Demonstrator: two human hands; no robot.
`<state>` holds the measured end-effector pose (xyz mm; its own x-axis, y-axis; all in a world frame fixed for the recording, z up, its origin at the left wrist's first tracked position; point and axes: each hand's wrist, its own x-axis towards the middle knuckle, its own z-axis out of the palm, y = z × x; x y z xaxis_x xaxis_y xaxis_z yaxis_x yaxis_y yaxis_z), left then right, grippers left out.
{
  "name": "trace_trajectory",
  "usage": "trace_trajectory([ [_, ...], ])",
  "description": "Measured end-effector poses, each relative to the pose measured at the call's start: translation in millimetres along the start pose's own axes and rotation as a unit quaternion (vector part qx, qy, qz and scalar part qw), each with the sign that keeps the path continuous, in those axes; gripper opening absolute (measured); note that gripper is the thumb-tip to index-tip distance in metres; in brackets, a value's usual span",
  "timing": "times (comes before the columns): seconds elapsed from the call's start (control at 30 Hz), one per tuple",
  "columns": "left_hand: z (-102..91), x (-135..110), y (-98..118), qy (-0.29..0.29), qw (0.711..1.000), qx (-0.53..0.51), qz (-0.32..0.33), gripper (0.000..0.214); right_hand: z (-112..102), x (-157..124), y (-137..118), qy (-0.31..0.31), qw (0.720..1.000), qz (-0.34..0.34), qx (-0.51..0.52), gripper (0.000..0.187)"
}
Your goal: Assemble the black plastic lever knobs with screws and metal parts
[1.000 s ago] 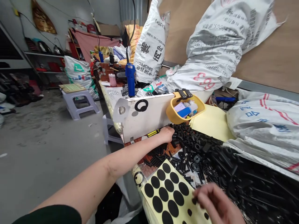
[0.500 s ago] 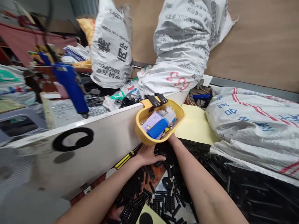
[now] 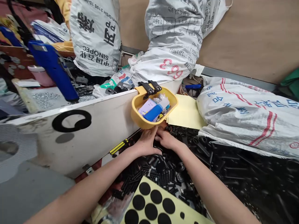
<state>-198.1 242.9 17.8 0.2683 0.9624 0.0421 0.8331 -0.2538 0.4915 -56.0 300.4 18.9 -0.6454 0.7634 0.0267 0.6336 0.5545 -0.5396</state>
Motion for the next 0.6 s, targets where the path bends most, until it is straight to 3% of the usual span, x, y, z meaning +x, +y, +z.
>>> trace_trajectory([
  [0.1,-5.9,-21.0,14.3,-0.019,0.999,0.001,0.046,0.097,-4.2,-39.5,-11.2,0.003,1.0,0.011,0.022,0.031],
  [0.17,-9.7,-35.3,21.2,-0.032,0.996,0.012,0.077,0.075,-7.6,-65.0,-19.9,0.028,0.998,0.019,0.053,0.019],
  [0.27,-13.3,-55.0,26.3,-0.041,0.996,0.018,0.079,0.043,-16.1,-101.7,-32.0,0.098,0.987,0.034,0.124,0.021],
  [0.33,-14.0,-65.4,27.3,-0.032,0.997,0.018,0.061,0.036,-23.7,-126.9,-37.9,0.156,0.97,0.046,0.178,0.025],
  [0.47,-13.3,-76.1,32.4,-0.019,0.999,0.023,0.04,0.034,-32.8,-186.8,-43.7,0.24,0.928,0.108,0.265,0.037],
  [0.53,-12.0,-75.3,40.3,-0.011,0.999,0.025,0.042,0.039,-30.1,-221.5,-44.8,0.283,0.869,0.198,0.355,0.04],
  [0.6,-8.7,-69.9,52.3,0.0,0.998,0.028,0.051,0.042,-23.2,-256.0,-47.3,0.304,0.834,0.254,0.385,0.043],
])
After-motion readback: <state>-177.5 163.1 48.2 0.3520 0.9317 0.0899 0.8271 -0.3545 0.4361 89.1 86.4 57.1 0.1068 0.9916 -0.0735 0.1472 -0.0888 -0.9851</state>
